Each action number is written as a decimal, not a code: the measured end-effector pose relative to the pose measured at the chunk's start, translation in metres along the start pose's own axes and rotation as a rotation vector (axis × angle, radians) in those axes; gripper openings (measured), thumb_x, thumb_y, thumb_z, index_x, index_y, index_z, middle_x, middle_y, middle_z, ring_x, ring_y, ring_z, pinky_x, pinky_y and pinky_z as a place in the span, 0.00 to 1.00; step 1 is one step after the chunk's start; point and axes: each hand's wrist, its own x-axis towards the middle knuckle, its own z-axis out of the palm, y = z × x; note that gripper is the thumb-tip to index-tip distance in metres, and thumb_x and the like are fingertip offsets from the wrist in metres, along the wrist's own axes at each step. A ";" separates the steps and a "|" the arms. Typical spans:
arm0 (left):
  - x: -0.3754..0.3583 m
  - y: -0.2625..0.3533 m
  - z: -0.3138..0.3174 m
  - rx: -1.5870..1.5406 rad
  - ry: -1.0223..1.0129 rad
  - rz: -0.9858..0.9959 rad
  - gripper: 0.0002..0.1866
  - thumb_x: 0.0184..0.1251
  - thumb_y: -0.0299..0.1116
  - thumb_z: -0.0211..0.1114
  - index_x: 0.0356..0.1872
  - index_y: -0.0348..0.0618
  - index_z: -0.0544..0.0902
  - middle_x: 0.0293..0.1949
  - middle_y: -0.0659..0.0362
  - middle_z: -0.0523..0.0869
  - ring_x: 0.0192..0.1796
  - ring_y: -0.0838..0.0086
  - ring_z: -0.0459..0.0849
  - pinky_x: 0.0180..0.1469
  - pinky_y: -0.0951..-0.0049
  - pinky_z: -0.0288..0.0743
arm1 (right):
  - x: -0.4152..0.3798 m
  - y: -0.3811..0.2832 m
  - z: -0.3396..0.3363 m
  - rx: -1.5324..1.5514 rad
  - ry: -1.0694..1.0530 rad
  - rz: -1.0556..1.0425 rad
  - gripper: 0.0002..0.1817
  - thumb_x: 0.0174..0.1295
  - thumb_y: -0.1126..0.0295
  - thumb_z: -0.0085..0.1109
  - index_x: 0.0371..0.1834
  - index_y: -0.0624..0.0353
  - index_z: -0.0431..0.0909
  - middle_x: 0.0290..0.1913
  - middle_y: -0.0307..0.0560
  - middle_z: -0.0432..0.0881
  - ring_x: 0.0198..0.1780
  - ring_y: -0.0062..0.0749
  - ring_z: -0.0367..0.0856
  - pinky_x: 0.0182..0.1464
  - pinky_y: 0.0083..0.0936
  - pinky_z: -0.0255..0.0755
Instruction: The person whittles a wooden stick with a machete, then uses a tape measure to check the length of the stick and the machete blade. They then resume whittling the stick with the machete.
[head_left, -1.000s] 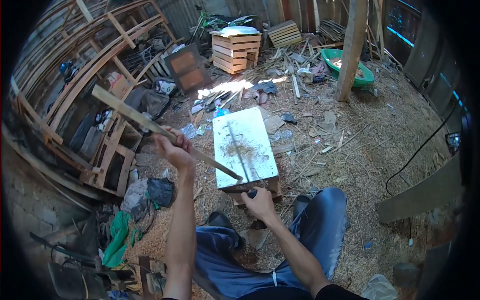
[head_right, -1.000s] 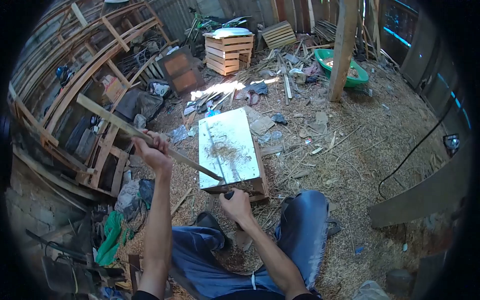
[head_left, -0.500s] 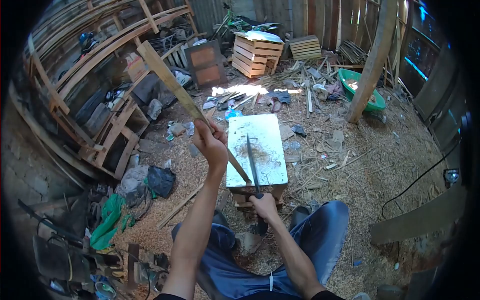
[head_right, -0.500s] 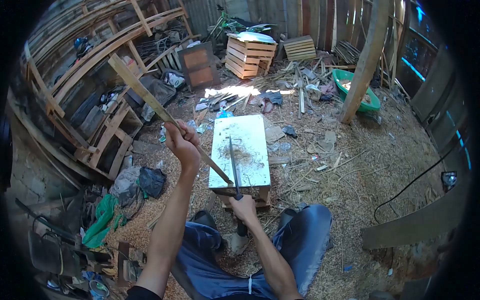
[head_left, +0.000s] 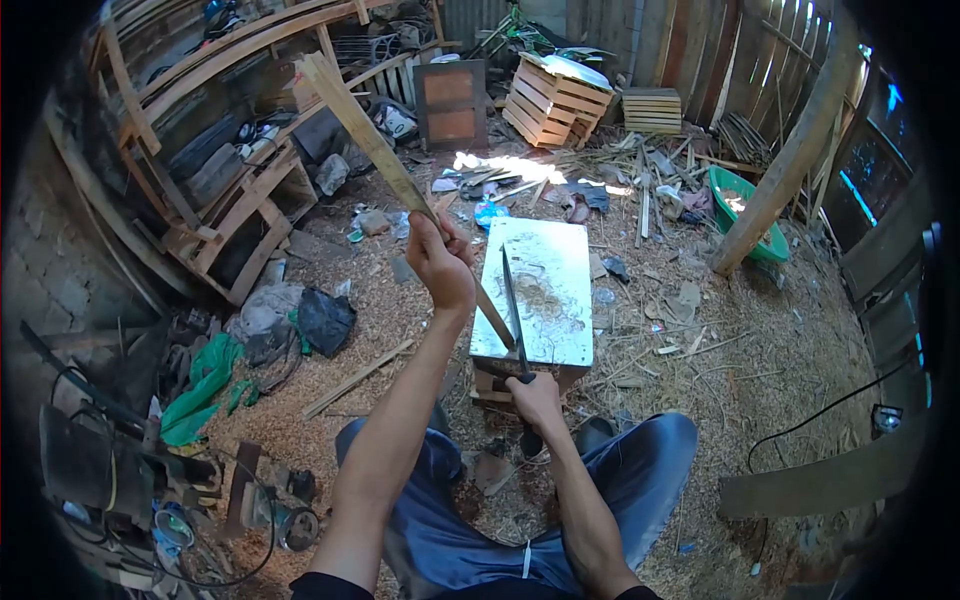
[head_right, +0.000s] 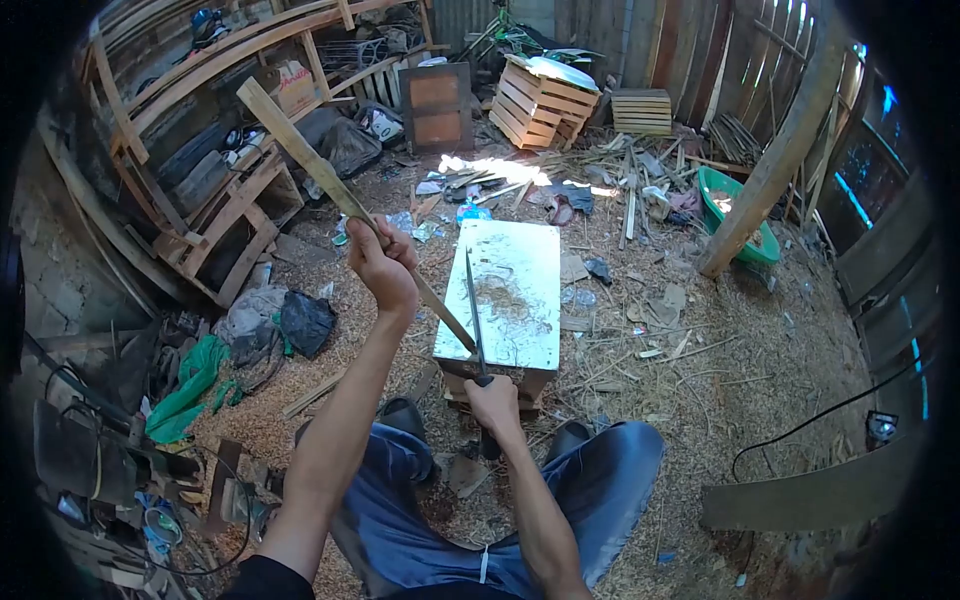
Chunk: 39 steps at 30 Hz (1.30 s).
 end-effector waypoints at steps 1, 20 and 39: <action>0.003 -0.001 -0.002 -0.007 0.021 0.001 0.24 0.74 0.56 0.40 0.26 0.48 0.65 0.14 0.70 0.57 0.14 0.86 0.51 0.16 0.81 0.44 | -0.005 -0.007 0.000 0.003 0.063 -0.071 0.19 0.50 0.60 0.59 0.19 0.70 0.75 0.16 0.50 0.76 0.19 0.32 0.74 0.27 0.33 0.68; 0.000 0.002 -0.002 -0.062 0.029 0.002 0.22 0.76 0.50 0.41 0.25 0.45 0.67 0.13 0.70 0.60 0.14 0.87 0.53 0.16 0.82 0.46 | -0.006 -0.010 -0.006 -0.025 0.128 -0.114 0.19 0.49 0.60 0.59 0.20 0.70 0.76 0.17 0.53 0.77 0.21 0.37 0.78 0.29 0.33 0.70; 0.001 0.004 -0.007 -0.076 0.040 0.005 0.23 0.75 0.52 0.42 0.25 0.45 0.66 0.13 0.69 0.59 0.14 0.87 0.53 0.15 0.82 0.45 | 0.006 0.013 0.008 -0.050 0.062 -0.005 0.22 0.49 0.58 0.58 0.22 0.73 0.76 0.20 0.58 0.79 0.24 0.45 0.79 0.32 0.37 0.71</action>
